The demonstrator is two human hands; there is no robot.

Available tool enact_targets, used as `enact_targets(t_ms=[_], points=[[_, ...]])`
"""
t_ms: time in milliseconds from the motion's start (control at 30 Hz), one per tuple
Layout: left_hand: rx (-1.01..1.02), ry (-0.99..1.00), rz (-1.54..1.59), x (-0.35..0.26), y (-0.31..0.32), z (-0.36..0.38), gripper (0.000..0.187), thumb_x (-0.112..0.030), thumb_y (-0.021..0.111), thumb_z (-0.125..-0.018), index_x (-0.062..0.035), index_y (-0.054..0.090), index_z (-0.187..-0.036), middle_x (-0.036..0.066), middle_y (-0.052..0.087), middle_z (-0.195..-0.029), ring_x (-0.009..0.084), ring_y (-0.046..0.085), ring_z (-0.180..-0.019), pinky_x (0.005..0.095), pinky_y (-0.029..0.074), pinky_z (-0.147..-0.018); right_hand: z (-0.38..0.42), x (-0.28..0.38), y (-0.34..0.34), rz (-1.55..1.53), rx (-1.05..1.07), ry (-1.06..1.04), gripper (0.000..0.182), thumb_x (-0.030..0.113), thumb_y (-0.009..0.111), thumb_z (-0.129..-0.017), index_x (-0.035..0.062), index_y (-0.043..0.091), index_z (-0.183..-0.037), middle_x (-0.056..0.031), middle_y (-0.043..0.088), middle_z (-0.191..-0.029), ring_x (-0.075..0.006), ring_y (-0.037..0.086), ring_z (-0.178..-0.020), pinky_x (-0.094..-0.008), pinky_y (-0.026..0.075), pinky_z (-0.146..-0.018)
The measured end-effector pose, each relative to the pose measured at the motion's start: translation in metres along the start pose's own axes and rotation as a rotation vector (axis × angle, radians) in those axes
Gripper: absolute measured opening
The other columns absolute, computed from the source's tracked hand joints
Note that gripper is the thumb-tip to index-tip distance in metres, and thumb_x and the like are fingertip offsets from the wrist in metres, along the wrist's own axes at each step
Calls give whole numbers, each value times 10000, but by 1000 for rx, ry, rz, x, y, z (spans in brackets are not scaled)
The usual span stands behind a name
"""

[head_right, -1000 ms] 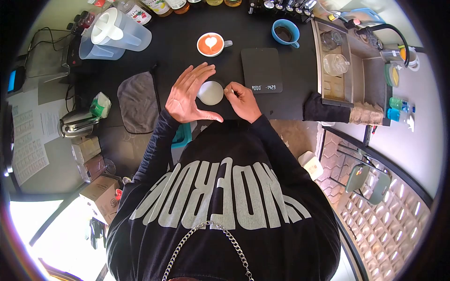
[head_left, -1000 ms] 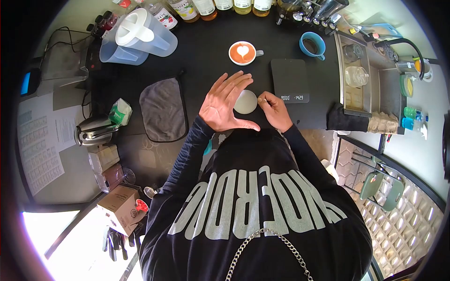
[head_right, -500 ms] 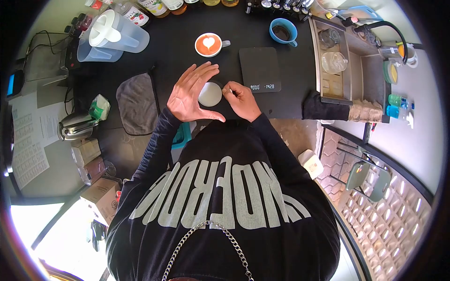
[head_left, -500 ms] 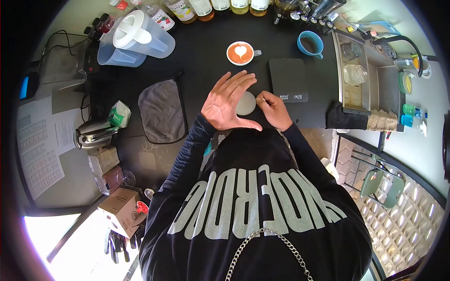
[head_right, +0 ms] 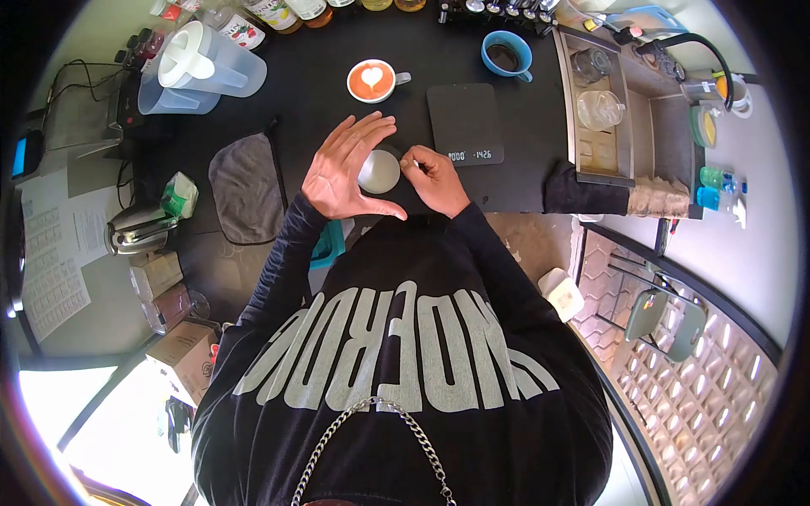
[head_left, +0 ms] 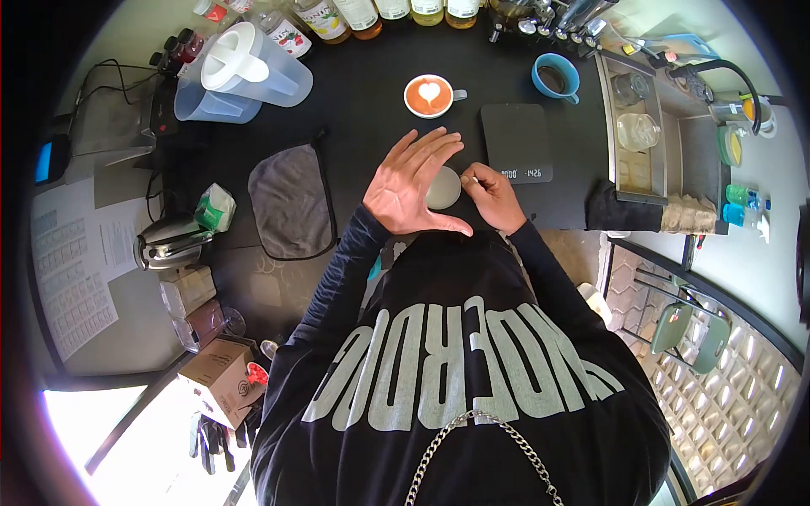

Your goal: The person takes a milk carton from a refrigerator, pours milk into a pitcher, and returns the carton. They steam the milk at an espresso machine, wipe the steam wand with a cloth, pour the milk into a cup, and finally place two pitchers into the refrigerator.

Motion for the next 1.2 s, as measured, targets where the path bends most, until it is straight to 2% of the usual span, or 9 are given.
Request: enact_targets(t_ms=[67,333,1033,1133,1200], points=[[-6,2,5,-1,-1,-1,1151,-720,860,-561,-37,505,-1416,134,568,-1451,331,522,-1378,530,383,-1157,-1,0,-1,4,-3,-27,135,59,596,-952,-9,545,-847,-29,520,-760,-79,450,-698,-274,390,-637],[11,9,14,-4,-1,-6,1147,-705,868,-557,-33,507,-1413,137,569,-1450,336,523,-1376,532,381,-1158,-3,-7,-1,-63,2,-48,123,42,598,-950,-13,557,-848,-39,530,-782,-75,472,-721,-269,394,-650],[85,6,21,1,20,-15,1122,-711,850,-589,-12,522,-1403,145,573,-1437,337,514,-1382,533,365,-1163,-9,-8,-4,-2,-1,-50,126,77,596,-954,-5,569,-861,-38,546,-765,-78,476,-708,-283,417,-648],[109,-3,5,4,33,-10,1116,-714,846,-594,-10,529,-1400,144,578,-1430,335,511,-1384,532,355,-1168,-8,-19,0,5,-9,-1,128,95,591,-950,-3,570,-871,-49,550,-760,-82,480,-707,-300,434,-649],[115,3,-9,4,34,-11,1114,-715,845,-595,-10,531,-1399,144,581,-1427,335,507,-1386,532,350,-1171,-7,-14,0,49,-34,20,131,108,588,-945,-7,571,-885,-68,566,-770,-121,510,-692,-317,448,-653]])
Point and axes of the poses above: each hand's wrist, its own z-axis away from the middle knuckle, its own y-axis out of the palm, x = y × z, the point moved 4 cm from there along -z, towards the middle knuckle
